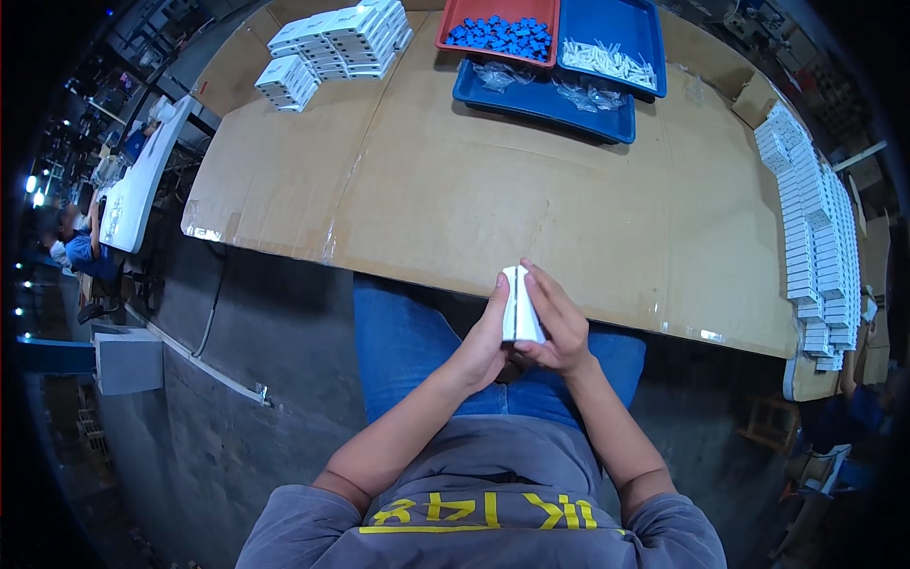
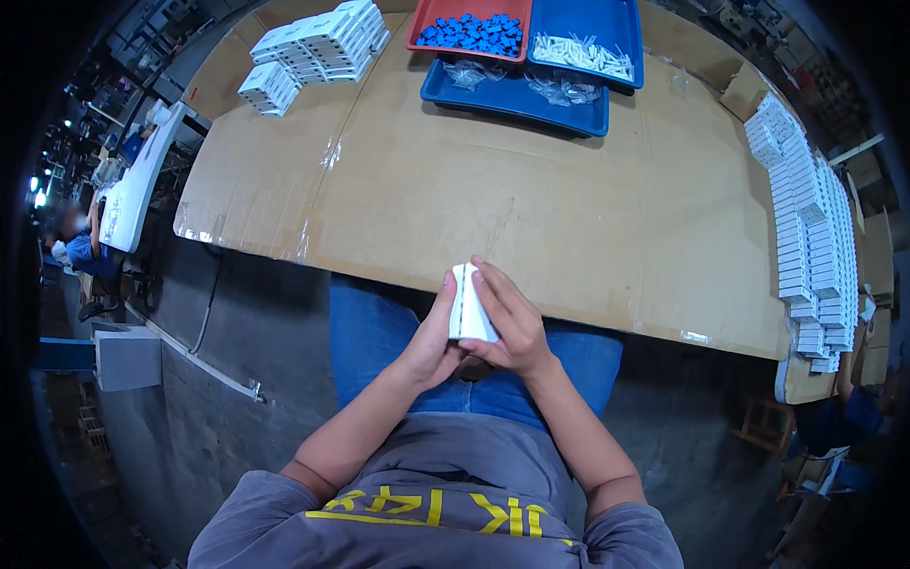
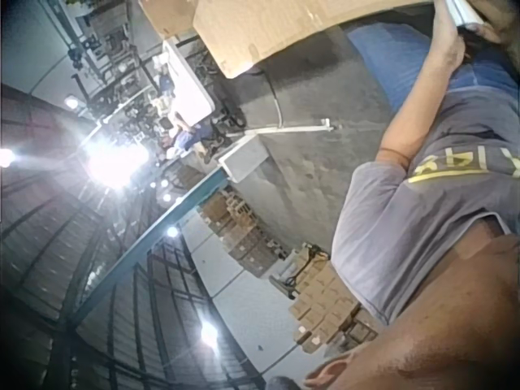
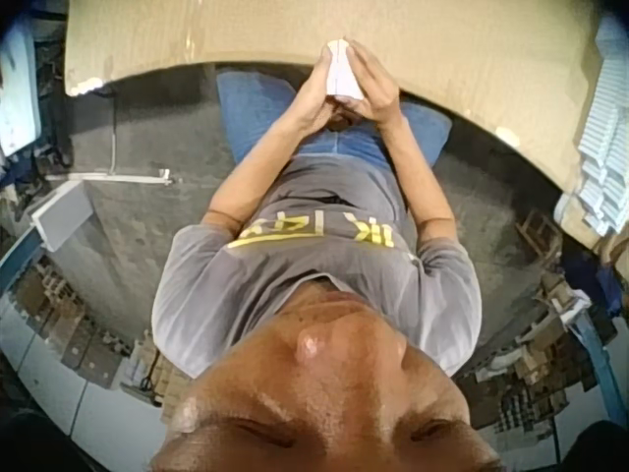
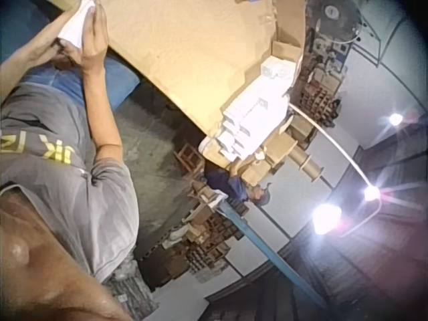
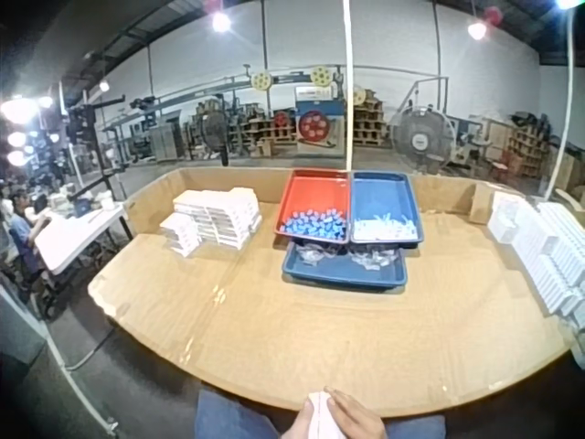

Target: Manually assemble and package components into boxes at a factory workstation.

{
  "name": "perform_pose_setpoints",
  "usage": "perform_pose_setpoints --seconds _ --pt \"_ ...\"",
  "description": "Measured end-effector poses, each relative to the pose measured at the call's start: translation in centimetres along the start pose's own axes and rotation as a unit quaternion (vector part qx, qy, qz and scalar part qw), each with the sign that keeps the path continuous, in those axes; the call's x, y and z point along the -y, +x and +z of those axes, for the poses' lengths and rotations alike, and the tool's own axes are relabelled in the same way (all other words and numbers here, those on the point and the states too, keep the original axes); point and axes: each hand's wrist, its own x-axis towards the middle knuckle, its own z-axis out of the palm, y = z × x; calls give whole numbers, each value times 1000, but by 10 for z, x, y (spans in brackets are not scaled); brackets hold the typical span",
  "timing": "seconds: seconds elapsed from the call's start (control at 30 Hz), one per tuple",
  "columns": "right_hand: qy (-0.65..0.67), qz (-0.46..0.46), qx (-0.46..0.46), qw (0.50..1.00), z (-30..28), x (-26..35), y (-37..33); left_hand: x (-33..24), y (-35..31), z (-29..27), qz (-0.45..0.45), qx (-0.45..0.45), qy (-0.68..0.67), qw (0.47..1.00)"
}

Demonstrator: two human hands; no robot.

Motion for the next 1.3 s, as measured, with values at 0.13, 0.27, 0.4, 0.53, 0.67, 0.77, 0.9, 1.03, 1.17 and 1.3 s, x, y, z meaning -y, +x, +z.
perform_pose_setpoints --seconds 0.13,0.27,0.4,0.53,0.67,0.77,0.9,1.03,1.17,1.3 --pt "125 184 -92 971 10 8 0 7 9 -4 185 56 171 966" --pt "316 334 -142 877 17 16 6 3 11 1 260 27 243 934" --pt "136 289 -53 946 11 3 4 -5 14 -10 180 -40 47 982" --pt "119 213 39 969 3 13 5 -6 15 -17 187 -69 78 977" --pt "37 137 51 989 10 9 1 4 22 -12 245 -112 137 953" --pt "18 119 46 992 14 6 -2 0 19 -8 248 -90 153 952" --pt "-16 118 13 993 20 6 -8 8 25 -8 255 -117 173 944" --pt "-30 120 31 992 25 3 -17 11 26 -7 242 -124 162 949" --pt "-37 116 25 992 28 4 -17 13 28 -11 244 -137 158 947" --pt "-55 104 6 993 32 5 -17 13 26 -8 253 -143 157 944"
